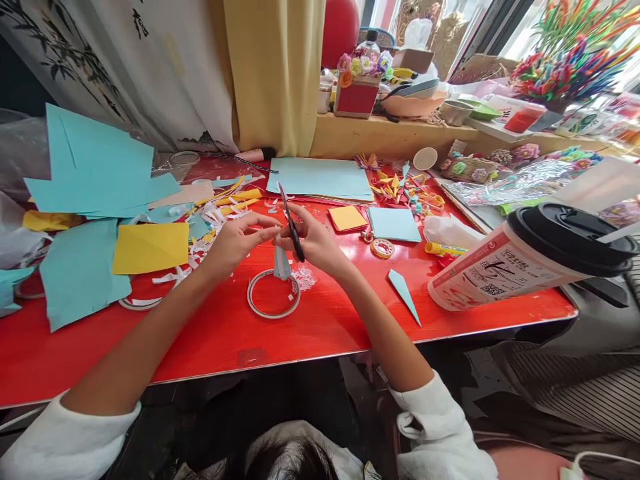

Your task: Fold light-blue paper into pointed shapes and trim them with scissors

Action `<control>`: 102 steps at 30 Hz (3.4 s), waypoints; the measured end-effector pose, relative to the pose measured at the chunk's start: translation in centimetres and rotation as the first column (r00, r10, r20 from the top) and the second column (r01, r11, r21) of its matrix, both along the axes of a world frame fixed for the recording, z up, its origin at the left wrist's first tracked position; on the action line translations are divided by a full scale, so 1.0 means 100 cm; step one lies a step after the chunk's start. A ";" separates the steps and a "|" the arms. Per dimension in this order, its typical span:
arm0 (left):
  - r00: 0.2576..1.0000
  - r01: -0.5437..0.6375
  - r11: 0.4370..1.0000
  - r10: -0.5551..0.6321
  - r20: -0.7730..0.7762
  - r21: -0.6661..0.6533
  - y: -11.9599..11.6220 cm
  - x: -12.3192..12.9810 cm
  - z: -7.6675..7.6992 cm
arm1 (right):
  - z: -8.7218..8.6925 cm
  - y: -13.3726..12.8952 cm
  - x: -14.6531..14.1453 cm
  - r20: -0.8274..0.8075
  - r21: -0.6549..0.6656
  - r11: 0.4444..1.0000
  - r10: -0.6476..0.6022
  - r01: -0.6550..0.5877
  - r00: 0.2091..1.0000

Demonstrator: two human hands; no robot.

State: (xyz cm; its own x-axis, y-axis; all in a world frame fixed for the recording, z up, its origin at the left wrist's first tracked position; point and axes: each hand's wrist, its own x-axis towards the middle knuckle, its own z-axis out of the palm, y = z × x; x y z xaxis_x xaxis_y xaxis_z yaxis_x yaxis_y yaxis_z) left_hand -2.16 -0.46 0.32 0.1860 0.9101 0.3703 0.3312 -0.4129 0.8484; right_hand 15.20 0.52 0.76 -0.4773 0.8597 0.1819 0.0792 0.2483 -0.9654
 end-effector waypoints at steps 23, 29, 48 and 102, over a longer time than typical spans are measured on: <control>0.610 0.158 0.631 0.542 -0.577 0.760 0.003 -0.020 0.005 | -0.015 -0.012 -0.010 0.410 0.856 0.501 -0.807 0.125 0.425; 0.584 0.232 0.656 0.497 -0.642 0.719 0.006 -0.023 0.004 | -0.021 -0.010 -0.010 0.396 0.874 0.470 -0.834 0.120 0.384; 0.874 -0.276 0.896 0.384 -0.296 0.347 0.007 -0.019 0.001 | -0.024 -0.011 -0.013 0.386 0.887 0.447 -0.855 0.116 0.347; 0.472 0.017 0.925 0.328 -0.818 0.381 0.045 -0.074 -0.033 | -0.026 -0.001 0.002 0.354 0.830 0.477 -0.851 0.289 0.387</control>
